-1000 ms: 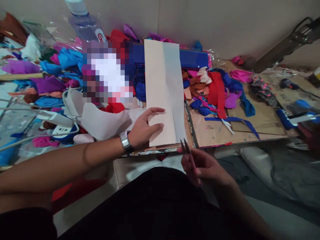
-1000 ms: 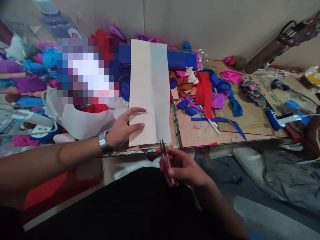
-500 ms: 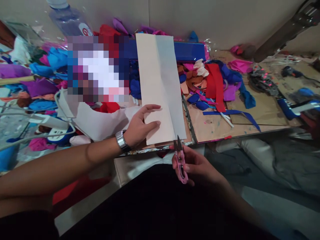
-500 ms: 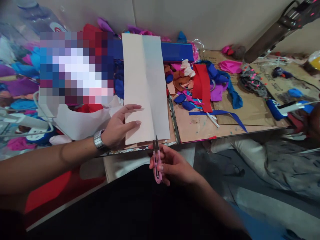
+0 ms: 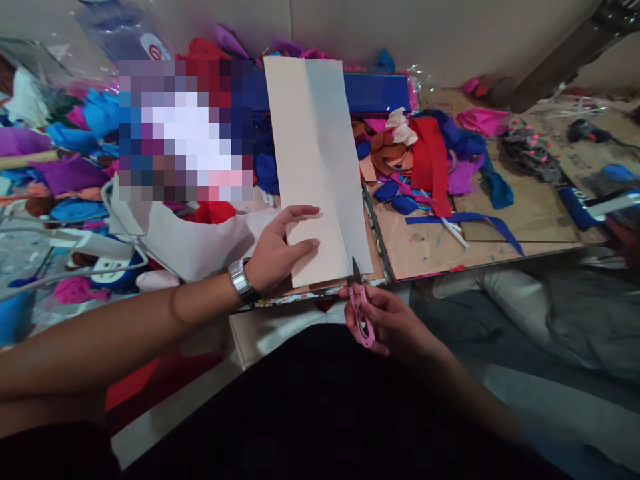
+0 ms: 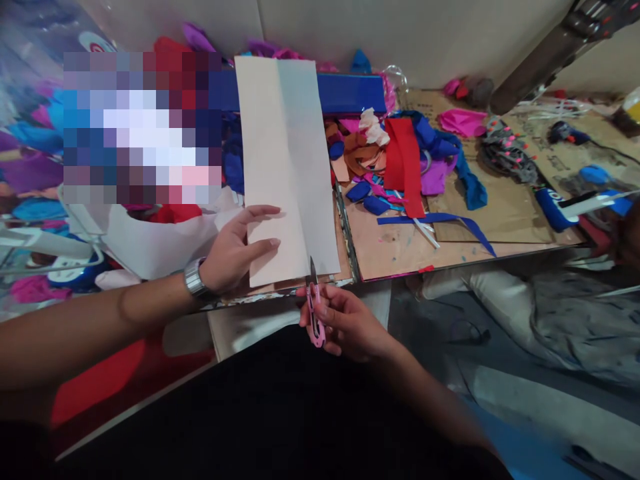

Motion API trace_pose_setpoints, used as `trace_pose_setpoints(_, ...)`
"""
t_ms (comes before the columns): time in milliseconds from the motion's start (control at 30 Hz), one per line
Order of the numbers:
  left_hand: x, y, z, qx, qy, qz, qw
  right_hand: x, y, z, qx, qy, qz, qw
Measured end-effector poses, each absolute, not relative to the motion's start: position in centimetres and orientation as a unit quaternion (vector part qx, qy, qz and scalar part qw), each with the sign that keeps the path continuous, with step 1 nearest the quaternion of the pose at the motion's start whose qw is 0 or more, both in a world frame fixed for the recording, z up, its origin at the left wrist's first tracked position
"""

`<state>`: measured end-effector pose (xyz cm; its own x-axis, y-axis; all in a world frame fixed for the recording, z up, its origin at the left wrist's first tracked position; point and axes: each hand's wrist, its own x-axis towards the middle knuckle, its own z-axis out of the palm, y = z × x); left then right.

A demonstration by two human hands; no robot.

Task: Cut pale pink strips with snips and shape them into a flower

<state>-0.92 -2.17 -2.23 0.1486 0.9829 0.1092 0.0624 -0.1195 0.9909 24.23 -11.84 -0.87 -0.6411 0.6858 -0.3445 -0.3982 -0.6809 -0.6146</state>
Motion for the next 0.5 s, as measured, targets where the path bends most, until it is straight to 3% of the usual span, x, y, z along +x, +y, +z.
trace_pose_setpoints(500,-0.98,-2.06,-2.45,0.595,0.448,0.471,0.473,24.28,-12.24,-1.20,-0.227,-0.256,0.887,0.311)
